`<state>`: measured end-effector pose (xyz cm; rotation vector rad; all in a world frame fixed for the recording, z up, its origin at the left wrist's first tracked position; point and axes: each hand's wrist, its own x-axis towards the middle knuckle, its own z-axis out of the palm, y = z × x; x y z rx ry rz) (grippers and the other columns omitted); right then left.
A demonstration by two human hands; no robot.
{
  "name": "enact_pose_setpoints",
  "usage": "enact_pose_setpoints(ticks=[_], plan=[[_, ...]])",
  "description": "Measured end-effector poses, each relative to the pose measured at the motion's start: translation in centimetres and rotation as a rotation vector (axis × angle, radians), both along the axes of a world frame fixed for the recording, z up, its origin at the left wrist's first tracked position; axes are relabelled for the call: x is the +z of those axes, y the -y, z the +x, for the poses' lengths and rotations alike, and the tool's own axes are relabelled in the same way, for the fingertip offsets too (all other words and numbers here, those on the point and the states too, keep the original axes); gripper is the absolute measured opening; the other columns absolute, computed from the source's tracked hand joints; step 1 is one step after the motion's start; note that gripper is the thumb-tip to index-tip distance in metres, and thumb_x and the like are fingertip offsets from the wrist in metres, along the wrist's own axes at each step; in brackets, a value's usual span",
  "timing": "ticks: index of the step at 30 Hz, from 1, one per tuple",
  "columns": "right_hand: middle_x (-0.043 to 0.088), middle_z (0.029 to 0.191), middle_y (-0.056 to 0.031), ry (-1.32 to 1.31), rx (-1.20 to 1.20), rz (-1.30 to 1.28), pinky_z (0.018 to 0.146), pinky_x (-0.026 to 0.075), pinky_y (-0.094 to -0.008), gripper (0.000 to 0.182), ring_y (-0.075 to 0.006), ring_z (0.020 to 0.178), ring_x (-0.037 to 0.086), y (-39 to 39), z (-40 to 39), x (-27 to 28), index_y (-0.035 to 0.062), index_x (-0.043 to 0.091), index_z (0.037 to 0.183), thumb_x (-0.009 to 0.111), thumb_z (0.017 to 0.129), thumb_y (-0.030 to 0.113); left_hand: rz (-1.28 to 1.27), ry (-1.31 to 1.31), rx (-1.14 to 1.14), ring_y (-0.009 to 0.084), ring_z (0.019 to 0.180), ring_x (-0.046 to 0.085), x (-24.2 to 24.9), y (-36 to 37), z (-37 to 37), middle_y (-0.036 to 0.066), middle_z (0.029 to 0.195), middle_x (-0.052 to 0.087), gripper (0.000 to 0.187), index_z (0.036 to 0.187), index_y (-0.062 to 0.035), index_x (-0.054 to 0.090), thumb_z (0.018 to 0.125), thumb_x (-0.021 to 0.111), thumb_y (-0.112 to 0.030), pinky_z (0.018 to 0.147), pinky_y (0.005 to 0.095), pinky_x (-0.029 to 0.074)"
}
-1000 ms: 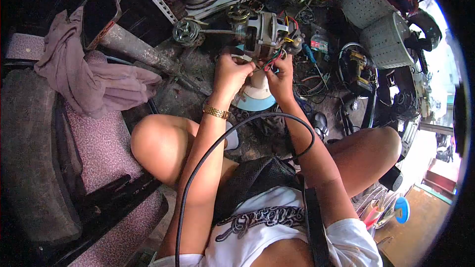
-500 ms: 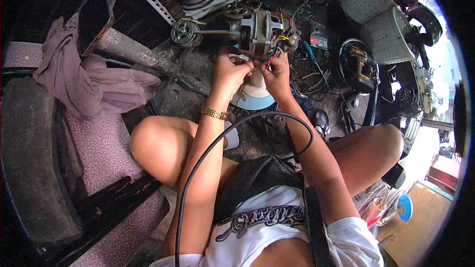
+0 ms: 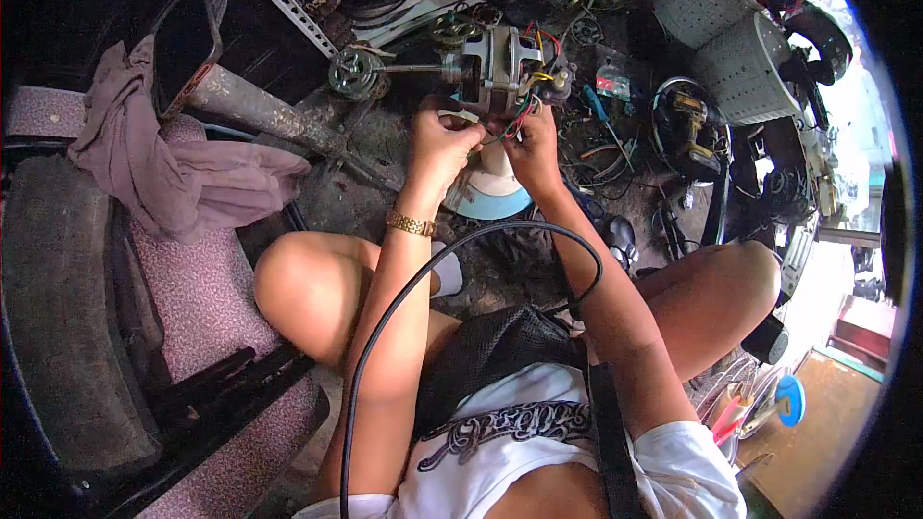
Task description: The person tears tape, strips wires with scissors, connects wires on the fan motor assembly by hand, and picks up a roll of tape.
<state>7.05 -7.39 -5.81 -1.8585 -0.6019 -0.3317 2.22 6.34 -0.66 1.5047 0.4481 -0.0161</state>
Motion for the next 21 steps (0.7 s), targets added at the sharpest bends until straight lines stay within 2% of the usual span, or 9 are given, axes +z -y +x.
enact_pose_setpoints(ticks=[8,15,17,21], plan=[[0.059,0.096,-0.0131,0.025,-0.013,-0.066,0.080,0.042,-0.0380,0.015,-0.0314,0.093,0.053,0.2,0.1,0.3,0.0048,0.068,0.086,0.071,0.071,0.003,-0.021,-0.007,0.012,0.0075,0.059,0.057,0.1,0.0,-0.3,0.001,0.080,0.063,0.026,0.100,-0.0066,0.055,0.077,0.065,-0.002,0.039,0.0180,0.034],[0.061,0.097,-0.0130,0.003,0.032,-0.099,0.078,0.043,-0.0379,0.019,-0.0305,0.092,0.055,0.7,0.6,-0.5,0.0042,0.067,0.089,0.071,0.071,0.004,-0.086,-0.055,-0.033,0.0071,0.063,0.058,0.0,-0.2,-0.4,0.000,0.082,0.063,0.024,0.101,-0.0071,0.056,0.079,0.065,-0.006,0.040,0.0171,0.035],[0.058,0.109,-0.0167,-0.097,0.108,0.017,0.088,0.040,-0.0404,0.028,-0.0362,0.105,0.049,1.0,0.4,-0.2,0.0065,0.068,0.092,0.072,0.064,0.003,-0.082,-0.061,-0.038,0.0066,0.064,0.057,0.1,-0.2,-0.5,0.000,0.082,0.063,0.024,0.101,-0.0076,0.056,0.079,0.065,-0.007,0.040,0.0168,0.035],[0.059,0.106,-0.0146,-0.167,0.036,0.002,0.086,0.043,-0.0346,0.026,-0.0308,0.103,0.053,3.0,-1.2,0.9,0.0061,0.068,0.093,0.070,0.068,0.002,-0.104,-0.056,-0.024,0.0060,0.065,0.056,0.2,0.0,-0.5,-0.001,0.081,0.062,0.024,0.101,-0.0078,0.056,0.078,0.066,-0.007,0.041,0.0167,0.034]])
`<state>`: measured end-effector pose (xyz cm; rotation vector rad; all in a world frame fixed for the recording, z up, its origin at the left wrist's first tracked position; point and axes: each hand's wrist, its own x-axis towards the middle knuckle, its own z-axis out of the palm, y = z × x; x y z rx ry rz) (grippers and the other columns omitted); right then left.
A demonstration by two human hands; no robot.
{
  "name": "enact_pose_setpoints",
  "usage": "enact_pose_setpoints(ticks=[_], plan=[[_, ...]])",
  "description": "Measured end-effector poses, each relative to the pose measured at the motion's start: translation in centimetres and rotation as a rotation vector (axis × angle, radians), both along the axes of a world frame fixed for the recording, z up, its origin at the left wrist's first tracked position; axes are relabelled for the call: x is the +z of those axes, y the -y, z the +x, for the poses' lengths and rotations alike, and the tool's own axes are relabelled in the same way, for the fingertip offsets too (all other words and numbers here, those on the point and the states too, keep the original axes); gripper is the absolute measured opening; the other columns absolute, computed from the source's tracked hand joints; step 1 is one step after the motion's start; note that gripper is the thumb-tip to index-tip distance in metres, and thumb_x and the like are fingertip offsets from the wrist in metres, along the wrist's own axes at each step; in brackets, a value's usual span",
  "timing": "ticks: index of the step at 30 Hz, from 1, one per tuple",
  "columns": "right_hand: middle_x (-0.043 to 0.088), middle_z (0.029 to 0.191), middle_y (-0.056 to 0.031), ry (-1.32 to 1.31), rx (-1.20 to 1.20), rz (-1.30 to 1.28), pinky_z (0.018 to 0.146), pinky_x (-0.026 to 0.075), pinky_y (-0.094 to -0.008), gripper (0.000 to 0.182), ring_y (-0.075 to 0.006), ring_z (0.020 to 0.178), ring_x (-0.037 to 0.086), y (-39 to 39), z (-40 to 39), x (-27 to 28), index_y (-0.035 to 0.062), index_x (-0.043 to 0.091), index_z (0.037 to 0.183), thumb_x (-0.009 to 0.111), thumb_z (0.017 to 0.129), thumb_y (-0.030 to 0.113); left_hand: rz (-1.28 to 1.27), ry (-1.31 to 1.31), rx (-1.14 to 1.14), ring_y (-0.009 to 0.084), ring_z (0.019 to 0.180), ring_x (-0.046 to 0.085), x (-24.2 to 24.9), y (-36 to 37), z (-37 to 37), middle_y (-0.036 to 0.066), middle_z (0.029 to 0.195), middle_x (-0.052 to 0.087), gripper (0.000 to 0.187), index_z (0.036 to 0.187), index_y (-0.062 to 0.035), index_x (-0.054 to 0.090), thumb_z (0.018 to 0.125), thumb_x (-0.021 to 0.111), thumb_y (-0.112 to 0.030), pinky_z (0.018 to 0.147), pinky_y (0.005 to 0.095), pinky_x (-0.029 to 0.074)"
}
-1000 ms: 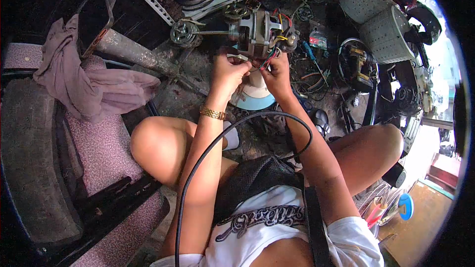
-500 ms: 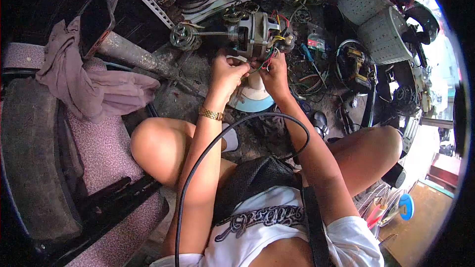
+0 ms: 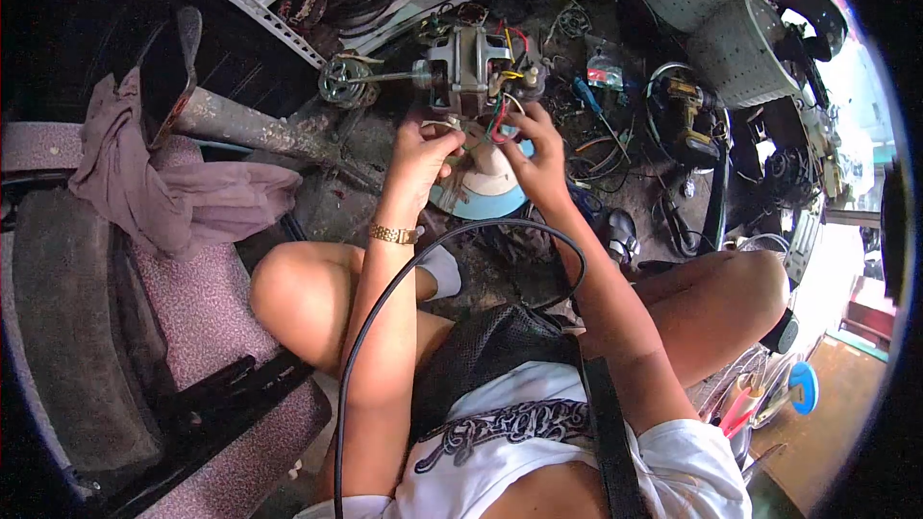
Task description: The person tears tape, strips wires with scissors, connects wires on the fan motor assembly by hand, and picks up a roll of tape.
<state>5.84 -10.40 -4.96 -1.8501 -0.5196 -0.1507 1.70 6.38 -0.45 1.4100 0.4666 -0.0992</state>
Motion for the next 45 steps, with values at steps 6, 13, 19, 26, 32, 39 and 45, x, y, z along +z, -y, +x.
enact_pose_setpoints(ticks=[6,13,19,26,32,39,45], plan=[[0.064,0.093,-0.0049,-0.507,-0.447,0.558,0.080,0.044,-0.0253,0.017,-0.0124,0.089,0.057,6.7,-0.9,-7.5,-0.0021,0.064,0.099,0.055,0.088,0.008,-0.043,-0.033,0.018,0.0083,0.066,0.057,0.0,0.1,-0.3,0.000,0.081,0.060,0.021,0.097,-0.0070,0.055,0.079,0.066,-0.006,0.041,0.0169,0.032],[0.068,0.089,-0.0109,-0.669,-0.698,-0.314,0.076,0.048,-0.0324,0.021,-0.0215,0.084,0.064,13.5,-5.0,-20.2,0.0064,0.067,0.096,0.060,0.081,0.020,-0.130,-0.019,0.084,0.0093,0.064,0.057,0.2,0.4,-1.3,0.000,0.083,0.059,0.026,0.099,-0.0088,0.051,0.080,0.068,-0.009,0.039,0.0169,0.034],[0.055,0.097,-0.0152,-0.468,-0.415,-0.563,0.072,0.049,-0.0456,0.038,-0.0377,0.088,0.059,10.4,-6.7,-20.6,0.0138,0.060,0.106,0.072,0.071,0.021,-0.231,-0.180,0.232,0.0063,0.056,0.051,-3.4,1.9,-3.7,-0.002,0.071,0.056,0.010,0.088,-0.0141,0.051,0.085,0.060,-0.017,0.040,0.0163,0.034],[0.056,0.096,-0.0155,-0.518,-0.475,-0.392,0.074,0.047,-0.0409,0.034,-0.0352,0.086,0.058,8.3,-5.7,-18.4,0.0077,0.061,0.104,0.068,0.073,0.020,0.095,-0.297,-0.197,0.0063,0.061,0.053,-8.9,6.8,-6.5,-0.003,0.075,0.053,0.021,0.099,-0.0087,0.054,0.081,0.065,-0.011,0.045,0.0189,0.041],[0.053,0.081,-0.0079,-0.707,-0.102,0.382,0.061,0.043,-0.0301,0.020,-0.0180,0.067,0.054,7.9,-5.9,-9.9,0.0029,0.055,0.091,0.050,0.073,0.009,0.491,0.309,-0.282,0.0220,0.104,0.052,-10.5,8.1,-4.7,0.008,0.121,0.049,0.048,0.123,-0.0066,0.047,0.079,0.065,-0.007,0.081,0.0311,0.048],[0.056,0.079,-0.0082,-0.938,0.111,0.759,0.055,0.043,-0.0261,0.030,-0.0167,0.065,0.056,8.6,-7.6,-1.9,0.0006,0.051,0.095,0.040,0.069,0.008,0.095,0.464,-0.367,0.0106,0.103,0.054,-5.4,9.4,-4.1,0.001,0.109,0.059,0.033,0.111,-0.0052,0.057,0.079,0.066,-0.003,0.087,0.0290,0.046],[0.055,0.098,-0.0128,-0.920,0.132,0.798,0.061,0.049,-0.0318,0.042,-0.0226,0.077,0.061,8.5,-8.6,1.5,0.0048,0.036,0.126,0.044,0.091,0.027,0.339,0.474,-0.317,0.0112,0.082,0.058,-1.6,8.7,-4.7,-0.001,0.089,0.064,0.025,0.093,-0.0056,0.064,0.070,0.075,-0.005,0.076,0.0264,0.046]])
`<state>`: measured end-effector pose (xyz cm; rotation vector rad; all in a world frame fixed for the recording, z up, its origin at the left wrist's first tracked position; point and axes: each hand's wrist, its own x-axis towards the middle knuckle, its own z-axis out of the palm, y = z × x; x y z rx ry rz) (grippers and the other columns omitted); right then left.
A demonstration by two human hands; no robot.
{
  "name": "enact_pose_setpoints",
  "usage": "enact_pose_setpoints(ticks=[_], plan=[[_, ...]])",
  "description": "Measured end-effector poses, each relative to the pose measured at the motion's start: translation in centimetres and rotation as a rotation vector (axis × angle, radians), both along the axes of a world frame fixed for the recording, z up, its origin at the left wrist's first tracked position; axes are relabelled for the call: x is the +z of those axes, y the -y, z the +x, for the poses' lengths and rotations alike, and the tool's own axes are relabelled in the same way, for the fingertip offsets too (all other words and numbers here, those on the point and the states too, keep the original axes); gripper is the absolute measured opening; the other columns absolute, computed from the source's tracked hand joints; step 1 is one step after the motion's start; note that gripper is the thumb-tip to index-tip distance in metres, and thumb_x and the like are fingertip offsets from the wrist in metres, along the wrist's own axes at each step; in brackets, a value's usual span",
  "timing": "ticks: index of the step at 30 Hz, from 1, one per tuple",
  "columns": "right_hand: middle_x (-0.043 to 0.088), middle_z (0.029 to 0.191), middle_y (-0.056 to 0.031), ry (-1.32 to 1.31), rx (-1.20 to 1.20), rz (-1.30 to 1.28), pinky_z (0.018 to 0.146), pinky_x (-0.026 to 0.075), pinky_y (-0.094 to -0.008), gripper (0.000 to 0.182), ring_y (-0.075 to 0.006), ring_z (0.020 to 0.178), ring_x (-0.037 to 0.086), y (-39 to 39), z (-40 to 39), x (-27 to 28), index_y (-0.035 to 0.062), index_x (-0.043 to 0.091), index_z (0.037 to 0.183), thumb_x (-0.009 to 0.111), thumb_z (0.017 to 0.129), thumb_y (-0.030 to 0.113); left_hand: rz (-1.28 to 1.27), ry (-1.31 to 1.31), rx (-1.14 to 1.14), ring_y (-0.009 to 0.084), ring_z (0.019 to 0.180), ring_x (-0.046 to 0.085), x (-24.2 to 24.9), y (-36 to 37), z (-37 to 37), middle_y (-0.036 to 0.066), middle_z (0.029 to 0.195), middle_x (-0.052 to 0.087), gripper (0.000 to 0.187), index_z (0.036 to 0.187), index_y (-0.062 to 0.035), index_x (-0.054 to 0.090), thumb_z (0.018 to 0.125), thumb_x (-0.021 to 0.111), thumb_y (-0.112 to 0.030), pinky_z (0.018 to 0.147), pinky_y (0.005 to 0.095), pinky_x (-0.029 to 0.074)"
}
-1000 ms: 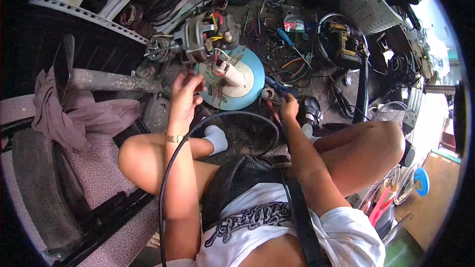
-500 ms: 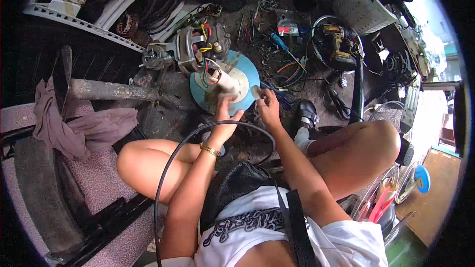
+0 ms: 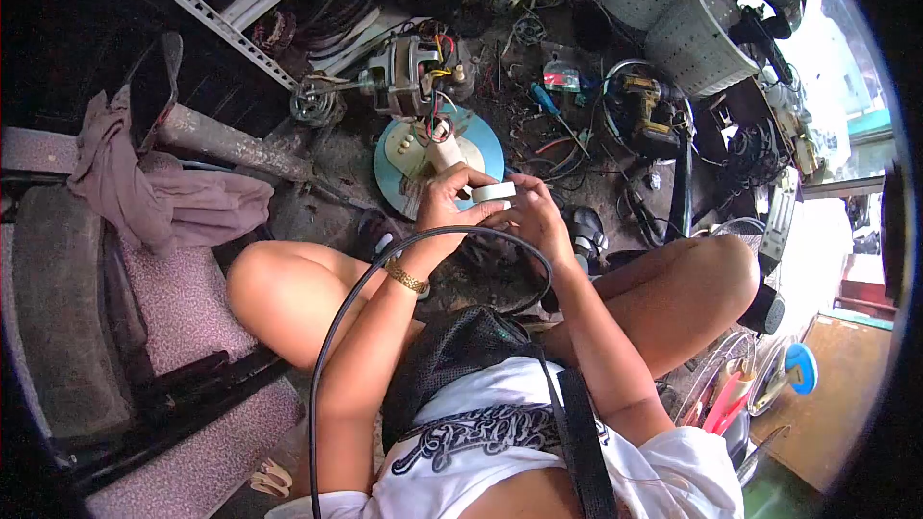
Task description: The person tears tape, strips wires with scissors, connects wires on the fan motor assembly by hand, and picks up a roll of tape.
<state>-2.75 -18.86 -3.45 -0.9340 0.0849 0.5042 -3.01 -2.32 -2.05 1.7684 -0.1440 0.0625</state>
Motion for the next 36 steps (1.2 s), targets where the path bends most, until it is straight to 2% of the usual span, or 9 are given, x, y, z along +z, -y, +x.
enact_pose_setpoints(ticks=[5,7,9,13,15,18,21,26,36], plan=[[0.056,0.099,-0.0113,0.051,0.016,-0.110,0.064,0.048,-0.0327,0.042,-0.0207,0.080,0.060,0.5,-0.4,0.5,0.0054,0.038,0.122,0.046,0.090,0.032,0.186,0.121,-0.018,0.0126,0.083,0.058,2.5,0.6,0.2,0.001,0.089,0.064,0.023,0.091,-0.0072,0.066,0.069,0.075,-0.006,0.074,0.0274,0.045],[0.056,0.099,-0.0110,0.074,0.002,-0.160,0.065,0.048,-0.0329,0.042,-0.0198,0.080,0.060,0.7,-0.1,0.7,0.0060,0.038,0.121,0.046,0.090,0.033,0.223,0.226,-0.109,0.0133,0.091,0.058,3.5,0.9,0.2,0.002,0.094,0.063,0.031,0.101,-0.0077,0.064,0.072,0.072,-0.003,0.079,0.0282,0.044],[0.058,0.096,-0.0110,-0.089,-0.052,0.167,0.066,0.047,-0.0326,0.040,-0.0196,0.075,0.060,1.2,0.4,1.2,0.0075,0.038,0.118,0.045,0.090,0.035,0.108,0.116,-0.145,0.0134,0.095,0.057,4.6,1.2,-0.3,0.002,0.098,0.062,0.036,0.107,-0.0074,0.061,0.073,0.069,-0.001,0.083,0.0289,0.043],[0.056,0.091,-0.0089,-0.140,0.136,0.244,0.065,0.046,-0.0326,0.037,-0.0201,0.073,0.057,2.5,0.7,2.5,0.0083,0.038,0.116,0.043,0.091,0.034,-0.092,0.007,-0.243,0.0134,0.103,0.054,4.2,1.0,-0.2,0.003,0.111,0.058,0.049,0.121,-0.0061,0.049,0.075,0.063,0.004,0.094,0.0301,0.039],[0.056,0.089,-0.0080,-0.269,0.131,0.156,0.064,0.045,-0.0310,0.036,-0.0192,0.072,0.057,2.3,0.9,2.8,0.0078,0.040,0.116,0.045,0.092,0.034,-0.118,0.021,-0.237,0.0130,0.102,0.055,4.3,1.2,-0.1,0.003,0.113,0.057,0.047,0.119,-0.0051,0.050,0.075,0.064,0.004,0.094,0.0294,0.039],[0.060,0.091,-0.0065,0.142,-0.235,-0.183,0.066,0.046,-0.0264,0.026,-0.0137,0.076,0.055,1.4,0.2,3.4,0.0027,0.051,0.112,0.051,0.094,0.021,-0.095,0.000,-0.215,0.0131,0.103,0.055,4.5,1.1,-0.2,0.003,0.110,0.059,0.045,0.116,-0.0052,0.051,0.075,0.066,0.004,0.092,0.0288,0.041],[0.060,0.092,-0.0053,0.394,-0.222,-0.515,0.067,0.045,-0.0244,0.024,-0.0093,0.078,0.053,1.3,0.2,4.1,-0.0002,0.057,0.110,0.054,0.092,0.015,0.030,0.071,-0.135,0.0151,0.100,0.057,4.3,1.2,-0.3,0.005,0.102,0.062,0.044,0.113,-0.0054,0.051,0.073,0.068,0.003,0.089,0.0292,0.043],[0.063,0.089,-0.0042,0.445,-0.252,-0.546,0.069,0.047,-0.0244,0.019,-0.0089,0.079,0.058,0.2,0.1,3.6,-0.0032,0.064,0.101,0.062,0.085,0.008,0.390,0.340,0.030,0.0241,0.088,0.060,4.0,1.6,-0.4,0.007,0.089,0.061,0.046,0.111,-0.0070,0.052,0.070,0.071,0.002,0.083,0.0353,0.045],[0.066,0.075,-0.0081,0.482,-0.320,-0.815,0.063,0.048,-0.0247,0.011,-0.0096,0.066,0.060,0.4,0.8,3.5,-0.0023,0.067,0.083,0.070,0.074,0.003,0.480,0.417,-0.015,0.0237,0.085,0.059,3.2,1.4,0.2,0.006,0.088,0.061,0.045,0.107,-0.0089,0.052,0.068,0.073,-0.001,0.079,0.0368,0.041]])
